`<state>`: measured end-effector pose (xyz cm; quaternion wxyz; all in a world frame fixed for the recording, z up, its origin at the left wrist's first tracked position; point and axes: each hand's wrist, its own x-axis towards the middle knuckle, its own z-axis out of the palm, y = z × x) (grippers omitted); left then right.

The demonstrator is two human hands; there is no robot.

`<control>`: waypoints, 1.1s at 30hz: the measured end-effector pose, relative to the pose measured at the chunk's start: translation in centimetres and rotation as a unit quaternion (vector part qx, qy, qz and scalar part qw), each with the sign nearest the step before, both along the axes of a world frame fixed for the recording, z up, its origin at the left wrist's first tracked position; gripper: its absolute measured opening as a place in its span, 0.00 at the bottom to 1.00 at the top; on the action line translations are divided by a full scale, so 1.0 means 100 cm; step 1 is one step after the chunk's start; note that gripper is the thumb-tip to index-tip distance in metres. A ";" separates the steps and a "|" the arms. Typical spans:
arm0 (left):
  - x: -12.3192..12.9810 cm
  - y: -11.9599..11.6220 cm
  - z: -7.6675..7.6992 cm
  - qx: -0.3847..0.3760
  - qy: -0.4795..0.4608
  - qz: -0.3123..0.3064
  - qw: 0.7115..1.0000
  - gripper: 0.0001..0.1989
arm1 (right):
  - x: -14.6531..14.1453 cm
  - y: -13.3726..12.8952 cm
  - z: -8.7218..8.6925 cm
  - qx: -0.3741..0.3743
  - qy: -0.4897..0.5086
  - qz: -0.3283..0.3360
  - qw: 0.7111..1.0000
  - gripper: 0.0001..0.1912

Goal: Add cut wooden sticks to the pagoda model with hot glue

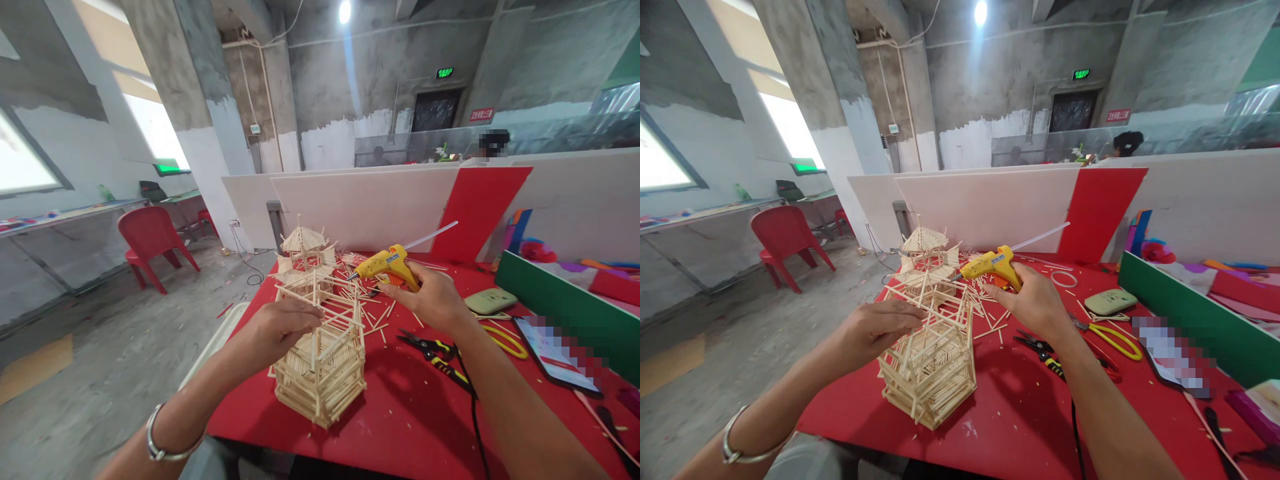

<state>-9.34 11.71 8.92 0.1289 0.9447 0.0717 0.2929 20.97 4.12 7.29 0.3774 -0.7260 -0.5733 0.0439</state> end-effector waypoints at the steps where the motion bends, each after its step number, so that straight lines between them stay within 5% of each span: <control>1: 0.000 0.000 0.000 0.001 -0.003 -0.001 1.000 0.12 | 0.000 0.000 0.000 0.003 -0.001 0.002 1.000 0.28; 16: -0.001 0.000 -0.002 0.003 -0.003 -0.002 1.000 0.11 | -0.004 0.002 -0.001 -0.001 -0.005 -0.003 1.000 0.27; 26: 0.000 -0.001 -0.005 0.009 -0.025 0.007 1.000 0.12 | -0.049 0.053 0.014 0.063 -0.238 -0.060 0.967 0.19; 33: 0.000 -0.001 -0.006 0.021 -0.044 0.005 0.999 0.12 | -0.060 0.058 0.018 0.050 -0.302 -0.051 0.951 0.18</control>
